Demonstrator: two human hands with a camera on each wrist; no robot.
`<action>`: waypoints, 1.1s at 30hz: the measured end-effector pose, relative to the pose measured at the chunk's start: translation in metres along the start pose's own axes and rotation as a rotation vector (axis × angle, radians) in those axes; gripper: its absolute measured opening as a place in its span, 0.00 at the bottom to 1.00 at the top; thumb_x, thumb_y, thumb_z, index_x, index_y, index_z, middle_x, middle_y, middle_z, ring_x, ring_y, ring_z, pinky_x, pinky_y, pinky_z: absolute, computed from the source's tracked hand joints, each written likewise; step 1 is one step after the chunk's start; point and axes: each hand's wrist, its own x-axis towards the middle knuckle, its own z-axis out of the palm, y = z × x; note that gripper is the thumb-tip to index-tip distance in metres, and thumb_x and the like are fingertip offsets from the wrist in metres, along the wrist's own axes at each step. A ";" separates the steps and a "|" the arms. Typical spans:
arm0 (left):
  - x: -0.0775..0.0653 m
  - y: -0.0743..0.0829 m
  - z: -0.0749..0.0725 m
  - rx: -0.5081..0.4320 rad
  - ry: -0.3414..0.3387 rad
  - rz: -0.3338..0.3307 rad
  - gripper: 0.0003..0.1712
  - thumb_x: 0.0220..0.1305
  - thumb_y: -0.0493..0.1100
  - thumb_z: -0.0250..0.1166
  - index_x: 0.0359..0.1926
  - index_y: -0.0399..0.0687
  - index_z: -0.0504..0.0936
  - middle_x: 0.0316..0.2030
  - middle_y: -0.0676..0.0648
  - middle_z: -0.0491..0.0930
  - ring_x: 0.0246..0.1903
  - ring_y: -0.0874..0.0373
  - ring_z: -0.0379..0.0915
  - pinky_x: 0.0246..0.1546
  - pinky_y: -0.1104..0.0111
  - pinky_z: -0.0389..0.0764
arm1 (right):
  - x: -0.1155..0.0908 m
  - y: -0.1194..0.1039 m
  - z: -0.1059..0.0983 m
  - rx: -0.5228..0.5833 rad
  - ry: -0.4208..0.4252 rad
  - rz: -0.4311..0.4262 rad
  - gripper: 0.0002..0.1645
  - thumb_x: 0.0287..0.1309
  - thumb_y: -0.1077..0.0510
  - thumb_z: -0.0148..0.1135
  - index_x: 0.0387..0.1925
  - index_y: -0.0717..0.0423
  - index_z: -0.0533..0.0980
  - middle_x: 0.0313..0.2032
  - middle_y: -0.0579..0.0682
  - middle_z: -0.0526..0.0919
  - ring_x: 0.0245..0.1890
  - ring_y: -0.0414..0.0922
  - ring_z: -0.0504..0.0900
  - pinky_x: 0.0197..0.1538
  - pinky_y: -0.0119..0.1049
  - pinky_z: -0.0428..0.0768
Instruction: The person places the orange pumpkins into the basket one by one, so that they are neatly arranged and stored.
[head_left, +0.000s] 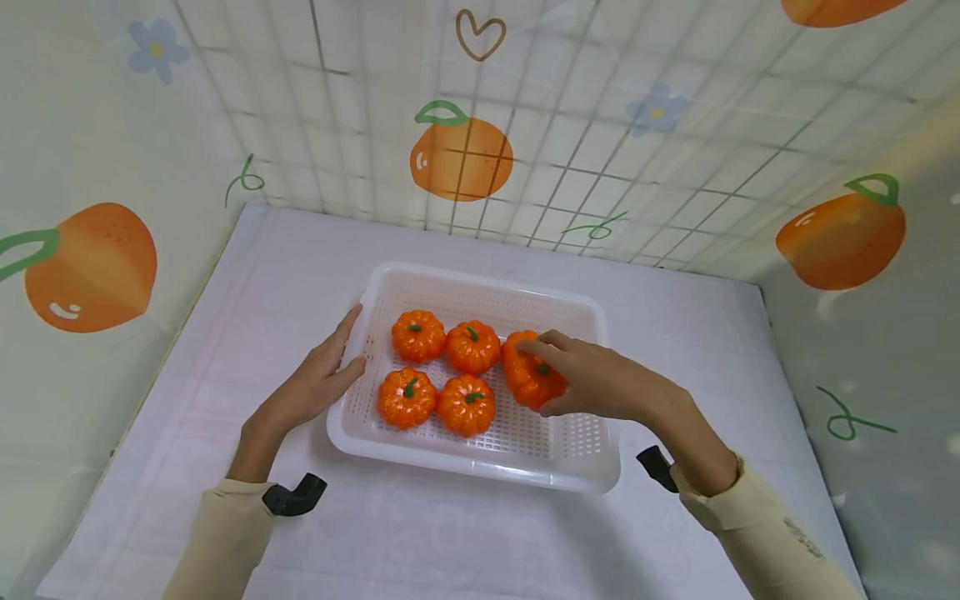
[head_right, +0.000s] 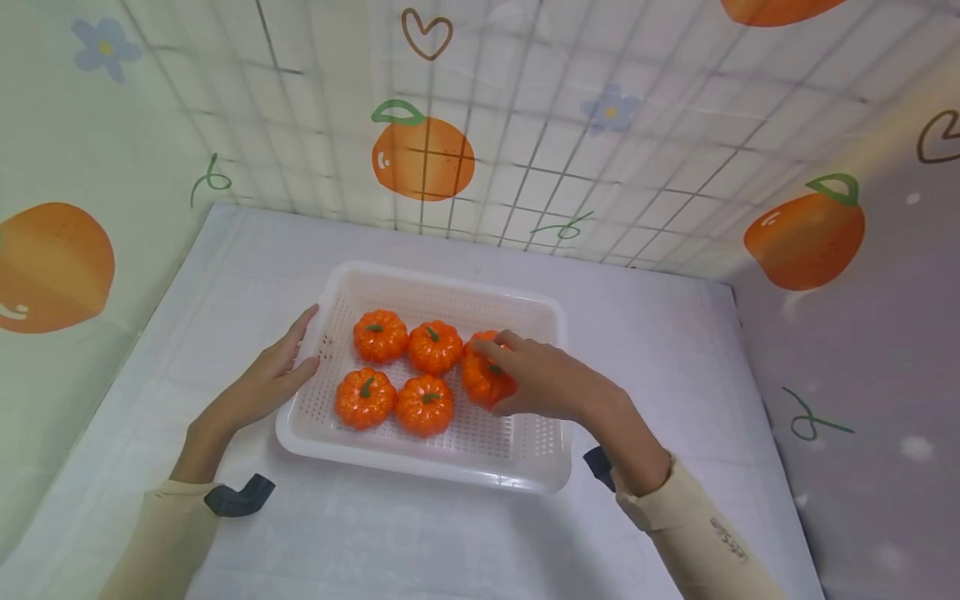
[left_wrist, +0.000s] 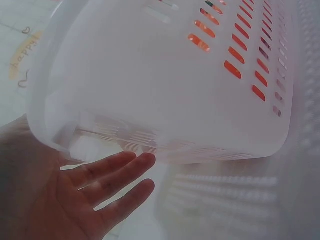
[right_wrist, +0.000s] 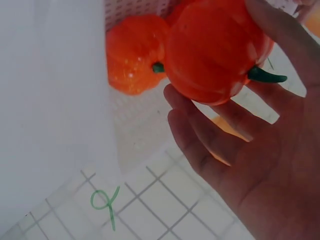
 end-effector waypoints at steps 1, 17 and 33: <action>0.000 0.001 0.000 -0.003 -0.001 -0.003 0.44 0.74 0.39 0.53 0.80 0.54 0.37 0.78 0.48 0.41 0.74 0.44 0.49 0.64 0.46 0.65 | 0.001 0.000 0.001 -0.011 -0.005 -0.012 0.51 0.51 0.47 0.77 0.74 0.39 0.62 0.66 0.47 0.68 0.59 0.50 0.73 0.58 0.51 0.78; 0.000 0.000 0.000 0.012 0.003 -0.009 0.44 0.74 0.39 0.53 0.80 0.54 0.37 0.78 0.47 0.41 0.74 0.44 0.47 0.65 0.46 0.62 | 0.016 -0.011 0.016 -0.104 -0.106 -0.054 0.47 0.51 0.49 0.76 0.72 0.39 0.65 0.64 0.47 0.71 0.49 0.47 0.79 0.57 0.45 0.78; 0.000 -0.002 0.000 -0.006 0.004 -0.006 0.45 0.74 0.38 0.53 0.80 0.56 0.36 0.78 0.51 0.40 0.75 0.47 0.47 0.66 0.48 0.62 | 0.029 -0.021 0.026 -0.157 -0.225 -0.034 0.42 0.48 0.56 0.78 0.64 0.45 0.69 0.55 0.50 0.70 0.33 0.46 0.77 0.46 0.39 0.81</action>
